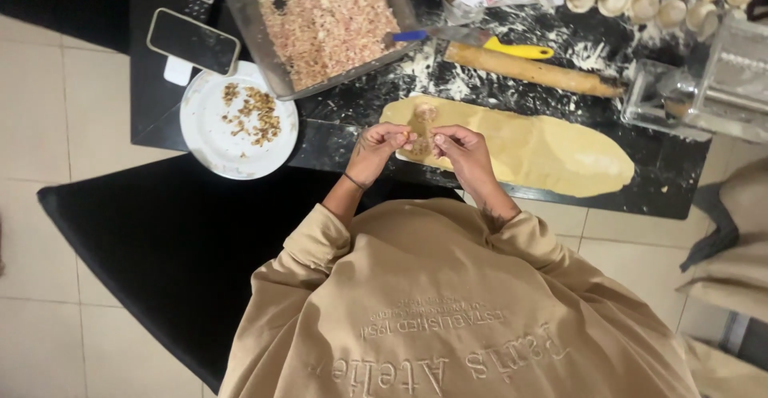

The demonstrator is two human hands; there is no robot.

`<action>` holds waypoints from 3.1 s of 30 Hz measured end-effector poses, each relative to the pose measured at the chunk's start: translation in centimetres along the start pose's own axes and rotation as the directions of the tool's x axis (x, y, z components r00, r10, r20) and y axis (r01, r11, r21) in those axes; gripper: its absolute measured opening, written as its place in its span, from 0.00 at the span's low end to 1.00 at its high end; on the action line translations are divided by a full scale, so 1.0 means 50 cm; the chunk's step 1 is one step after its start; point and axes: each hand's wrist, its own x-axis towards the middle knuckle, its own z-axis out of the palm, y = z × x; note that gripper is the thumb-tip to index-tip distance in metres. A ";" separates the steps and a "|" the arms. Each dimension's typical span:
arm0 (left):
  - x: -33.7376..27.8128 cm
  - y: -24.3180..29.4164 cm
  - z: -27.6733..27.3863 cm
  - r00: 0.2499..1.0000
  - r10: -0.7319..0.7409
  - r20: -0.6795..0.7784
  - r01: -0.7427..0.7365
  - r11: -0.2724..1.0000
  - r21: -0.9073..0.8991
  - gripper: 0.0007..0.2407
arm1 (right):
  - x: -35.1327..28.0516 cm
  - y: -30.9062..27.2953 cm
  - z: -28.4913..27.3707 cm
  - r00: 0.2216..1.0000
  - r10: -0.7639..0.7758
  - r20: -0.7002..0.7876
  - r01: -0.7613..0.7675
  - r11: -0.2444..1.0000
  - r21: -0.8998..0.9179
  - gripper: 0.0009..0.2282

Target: Placing meat filling on dough and folding it to make dumplings.

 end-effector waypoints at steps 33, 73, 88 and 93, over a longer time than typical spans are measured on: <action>0.049 -0.125 0.109 0.949 0.151 0.276 -0.290 0.081 0.954 0.04 | -0.023 0.119 -0.113 0.950 -0.291 -0.111 0.122 0.675 -0.728 0.04; 0.040 -0.078 0.126 0.945 0.186 0.268 -0.245 -0.137 0.960 0.06 | -0.096 0.031 -0.095 0.902 -0.347 0.258 0.345 0.218 -0.913 0.13; -0.007 -0.073 0.114 0.909 0.119 0.399 -0.392 -0.074 0.917 0.12 | -0.088 0.061 -0.080 0.878 -0.406 0.255 0.316 0.089 -0.945 0.11; -0.017 -0.109 0.098 0.905 0.050 0.423 -0.414 -0.126 0.901 0.20 | -0.087 0.078 -0.096 0.872 -0.426 0.241 0.358 0.218 -0.908 0.10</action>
